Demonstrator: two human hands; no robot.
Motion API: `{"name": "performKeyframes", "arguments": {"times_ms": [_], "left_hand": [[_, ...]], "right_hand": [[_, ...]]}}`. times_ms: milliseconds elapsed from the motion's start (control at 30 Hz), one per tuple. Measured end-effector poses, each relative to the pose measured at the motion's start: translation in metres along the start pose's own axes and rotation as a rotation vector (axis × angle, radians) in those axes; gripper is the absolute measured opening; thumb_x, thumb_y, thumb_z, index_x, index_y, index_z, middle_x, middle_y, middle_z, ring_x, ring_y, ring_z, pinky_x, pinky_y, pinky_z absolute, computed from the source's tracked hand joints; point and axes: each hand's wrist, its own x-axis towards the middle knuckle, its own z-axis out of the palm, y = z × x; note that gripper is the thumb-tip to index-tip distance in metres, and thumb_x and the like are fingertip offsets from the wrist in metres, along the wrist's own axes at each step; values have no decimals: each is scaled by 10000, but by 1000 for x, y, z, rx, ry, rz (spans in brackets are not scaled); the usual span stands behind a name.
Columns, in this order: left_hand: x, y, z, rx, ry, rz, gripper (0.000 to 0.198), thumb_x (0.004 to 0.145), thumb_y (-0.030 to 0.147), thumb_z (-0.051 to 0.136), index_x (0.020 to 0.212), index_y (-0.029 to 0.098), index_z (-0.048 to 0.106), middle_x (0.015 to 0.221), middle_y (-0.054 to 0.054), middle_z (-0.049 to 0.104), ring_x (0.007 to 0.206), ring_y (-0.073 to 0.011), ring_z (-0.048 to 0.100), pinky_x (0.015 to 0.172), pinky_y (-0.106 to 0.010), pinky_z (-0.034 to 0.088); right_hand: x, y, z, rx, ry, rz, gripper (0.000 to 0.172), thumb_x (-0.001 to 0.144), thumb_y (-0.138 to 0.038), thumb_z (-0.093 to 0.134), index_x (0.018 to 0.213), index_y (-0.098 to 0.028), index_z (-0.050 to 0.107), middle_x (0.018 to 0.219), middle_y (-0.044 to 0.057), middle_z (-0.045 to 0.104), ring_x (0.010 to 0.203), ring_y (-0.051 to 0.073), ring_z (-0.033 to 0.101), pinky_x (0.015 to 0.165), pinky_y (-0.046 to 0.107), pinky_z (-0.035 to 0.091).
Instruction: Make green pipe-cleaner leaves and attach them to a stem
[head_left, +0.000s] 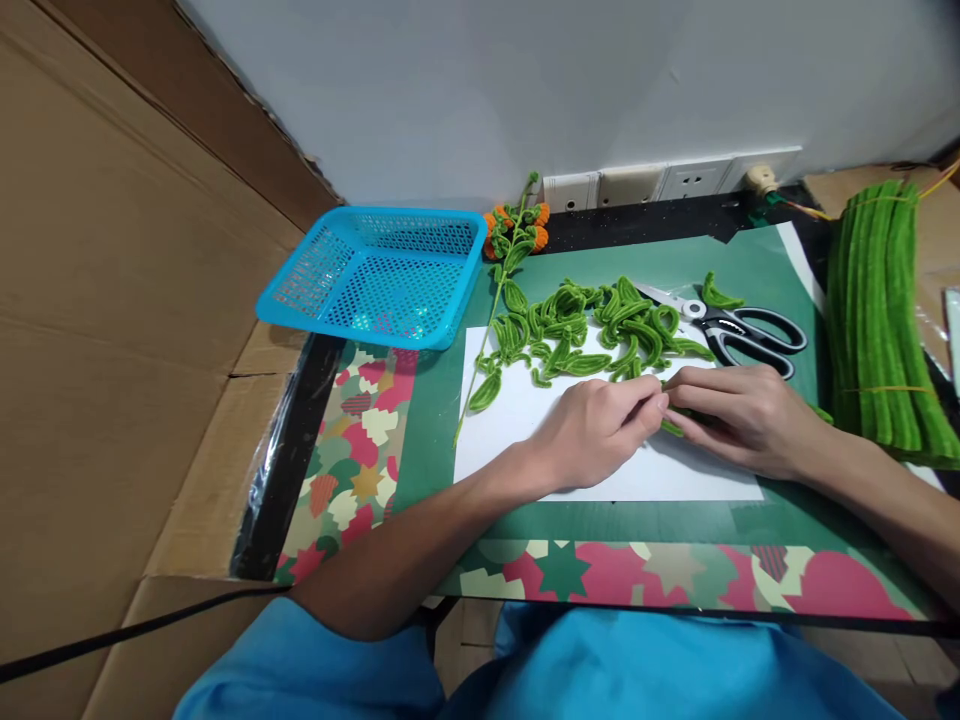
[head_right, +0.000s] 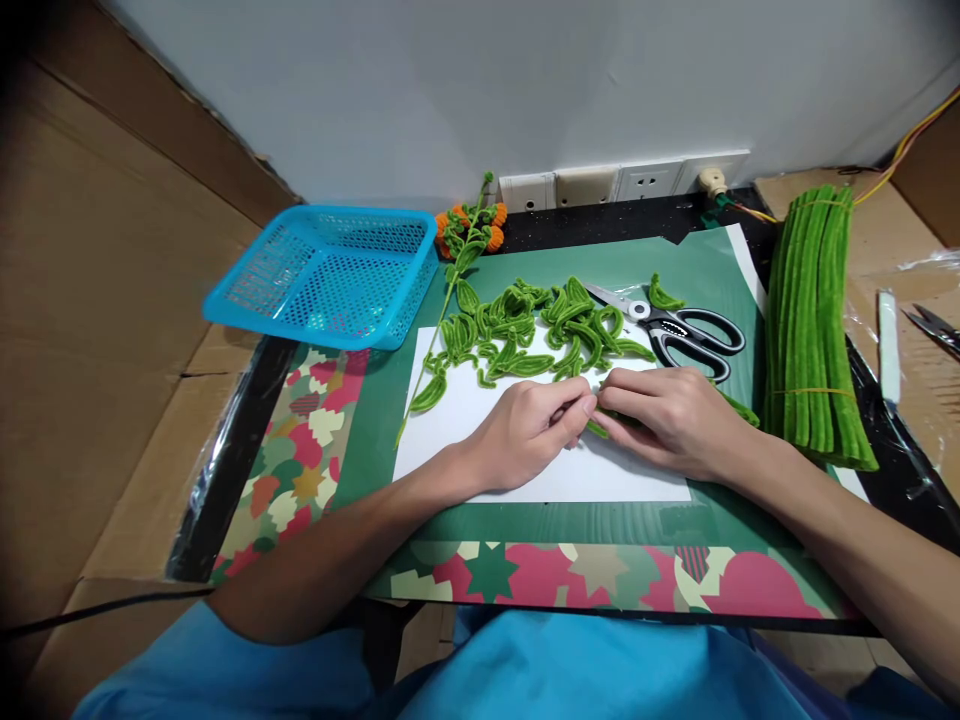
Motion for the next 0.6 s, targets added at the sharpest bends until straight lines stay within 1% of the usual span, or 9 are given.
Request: {"name": "performKeyframes", "arguments": {"times_ms": [167, 600], "left_hand": [[0, -1, 0, 17, -6, -1, 359, 1132, 384, 408, 840, 213, 528, 725, 14, 654, 689, -146, 632, 670, -270, 432], [1, 1, -1, 47, 1, 3, 363, 1127, 377, 415, 833, 211, 548, 722, 11, 655, 666, -143, 616, 638, -277, 420]], "right_hand": [[0, -1, 0, -1, -5, 9, 184, 1084, -221, 545, 929, -202, 643, 810, 23, 601, 649, 144, 534, 597, 304, 355], [0, -1, -1, 3, -4, 21, 201, 1083, -223, 542, 903, -210, 630, 788, 20, 592, 632, 146, 533, 591, 308, 357]]}}
